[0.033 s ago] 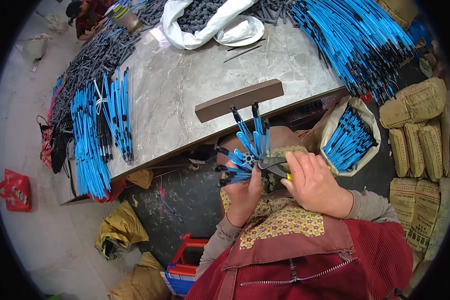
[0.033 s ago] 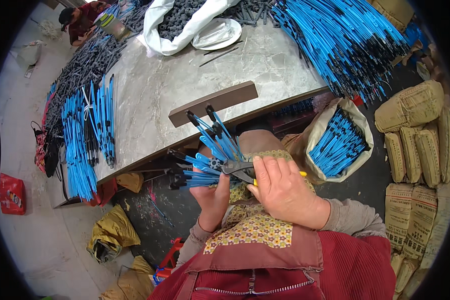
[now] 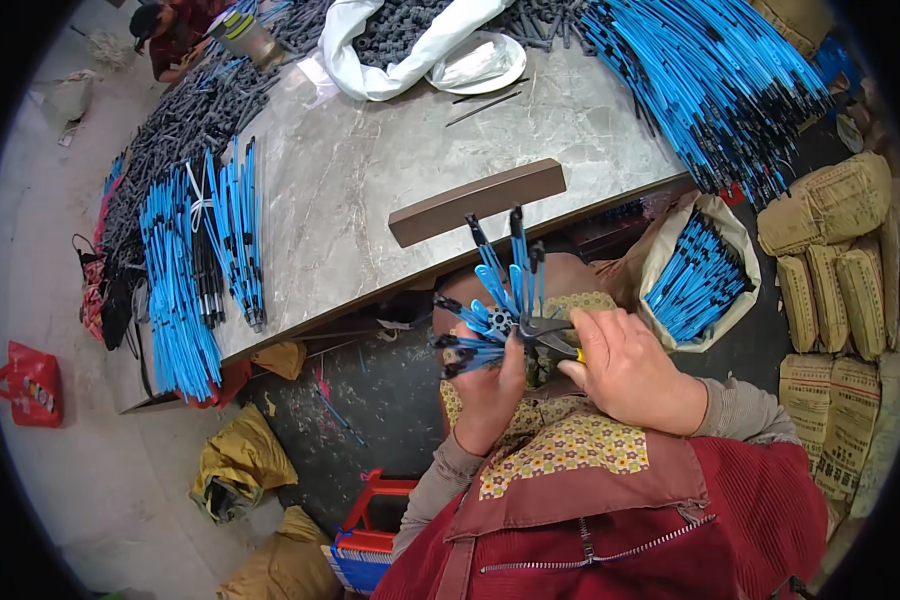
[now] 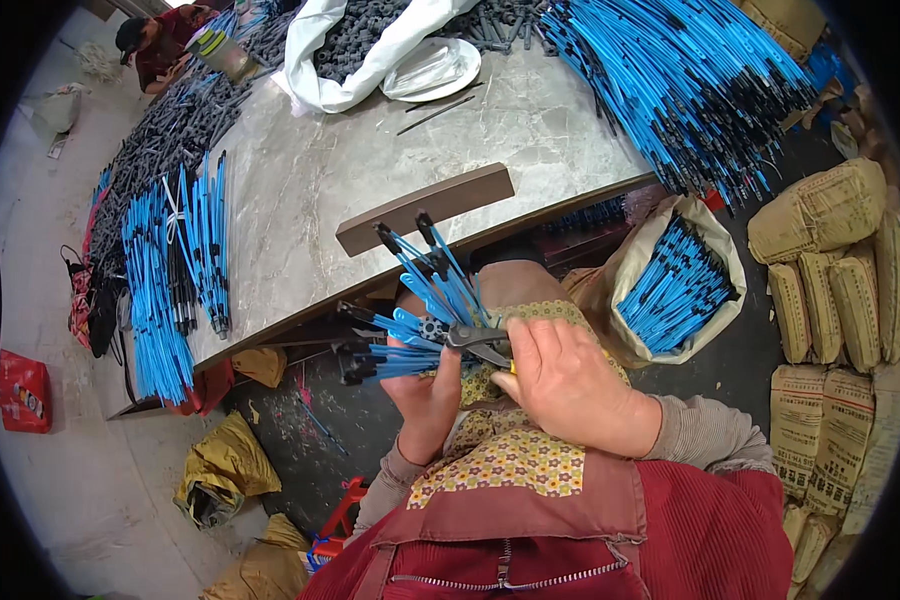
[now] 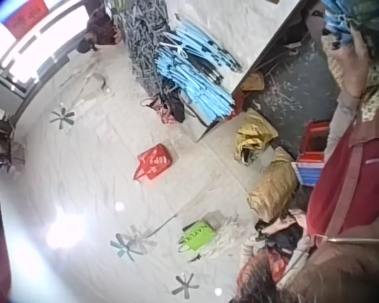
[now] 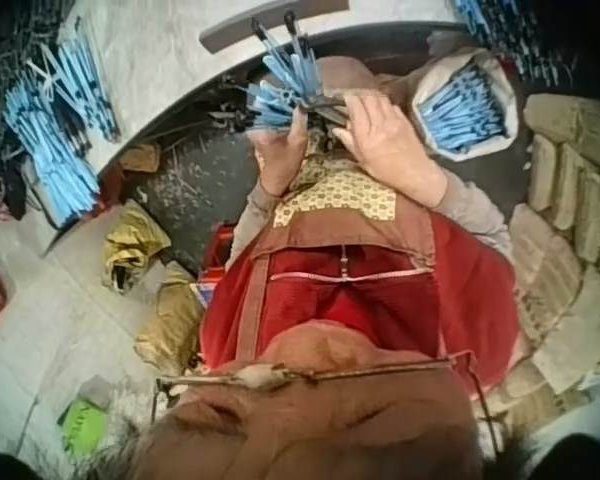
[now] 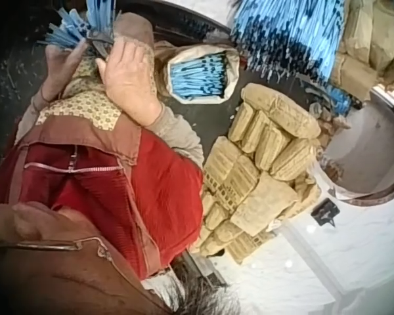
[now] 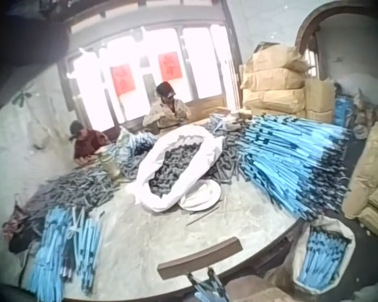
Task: Assembling, bundling, and cutting plastic-wrapped wire bundles using pliers and plastic ties.
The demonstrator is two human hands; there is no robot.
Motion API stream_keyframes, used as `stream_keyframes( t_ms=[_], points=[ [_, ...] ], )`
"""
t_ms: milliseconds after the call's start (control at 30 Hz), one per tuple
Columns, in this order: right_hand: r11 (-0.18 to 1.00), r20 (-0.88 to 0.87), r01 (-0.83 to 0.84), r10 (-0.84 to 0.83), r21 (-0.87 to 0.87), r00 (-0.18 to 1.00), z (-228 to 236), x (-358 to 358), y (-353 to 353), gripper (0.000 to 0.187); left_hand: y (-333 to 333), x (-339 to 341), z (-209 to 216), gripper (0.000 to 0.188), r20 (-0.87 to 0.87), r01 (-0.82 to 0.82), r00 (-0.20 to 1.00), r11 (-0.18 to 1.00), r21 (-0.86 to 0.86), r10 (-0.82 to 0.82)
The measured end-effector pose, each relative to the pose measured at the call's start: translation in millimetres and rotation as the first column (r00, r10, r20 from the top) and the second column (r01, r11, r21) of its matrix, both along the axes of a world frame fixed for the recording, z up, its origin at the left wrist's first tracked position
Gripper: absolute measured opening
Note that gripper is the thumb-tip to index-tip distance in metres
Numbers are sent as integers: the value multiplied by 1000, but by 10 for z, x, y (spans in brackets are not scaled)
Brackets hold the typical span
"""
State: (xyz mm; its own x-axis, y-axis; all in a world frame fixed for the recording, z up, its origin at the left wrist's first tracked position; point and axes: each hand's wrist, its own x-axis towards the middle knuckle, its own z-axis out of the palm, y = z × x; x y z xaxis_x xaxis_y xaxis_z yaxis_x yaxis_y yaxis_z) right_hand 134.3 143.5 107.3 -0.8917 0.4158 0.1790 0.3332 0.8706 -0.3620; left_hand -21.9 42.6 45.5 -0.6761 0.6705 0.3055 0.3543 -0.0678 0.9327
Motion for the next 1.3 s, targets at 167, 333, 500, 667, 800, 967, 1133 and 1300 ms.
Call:
stream_keyframes(
  t_ms=[167, 333, 500, 667, 800, 967, 1133, 1300],
  points=[
    [579, 219, 84, 167, -811, 961, 205, -23, 268, 38, -73, 21, -238, 19, 9, 78, 997, 996, -41, -78],
    [311, 260, 186, 218, -932, 941, -81, -42, 467, 36, 3, -4, -343, 22, -91, 144, 985, 990, -7, -144],
    [381, 229, 144, 188, -913, 955, -162, -71, 495, 33, -17, -19, -265, 23, -85, 103, 991, 994, -37, -106],
    [984, -76, -149, 142, -100, 987, -33, -66, 391, 43, 13, -87, -176, 26, 106, 76, 991, 997, 3, -76],
    [972, -128, -95, 124, 214, 984, 35, -65, 281, 55, 34, -105, -160, 28, 124, 52, 991, 999, -2, -51],
    [995, -136, -94, 89, -29, 987, -109, -32, 245, 47, 81, -86, -62, 30, 171, 44, 984, 998, 42, -51],
    [380, 84, -7, 224, -925, 971, -35, -26, 508, 38, -7, -122, -170, 30, -33, 115, 993, 991, 61, -113],
    [93, 78, 49, 335, -994, 939, -256, 8, 603, 35, -10, -131, -74, 28, -88, 232, 969, 973, -3, -231]
  ],
)
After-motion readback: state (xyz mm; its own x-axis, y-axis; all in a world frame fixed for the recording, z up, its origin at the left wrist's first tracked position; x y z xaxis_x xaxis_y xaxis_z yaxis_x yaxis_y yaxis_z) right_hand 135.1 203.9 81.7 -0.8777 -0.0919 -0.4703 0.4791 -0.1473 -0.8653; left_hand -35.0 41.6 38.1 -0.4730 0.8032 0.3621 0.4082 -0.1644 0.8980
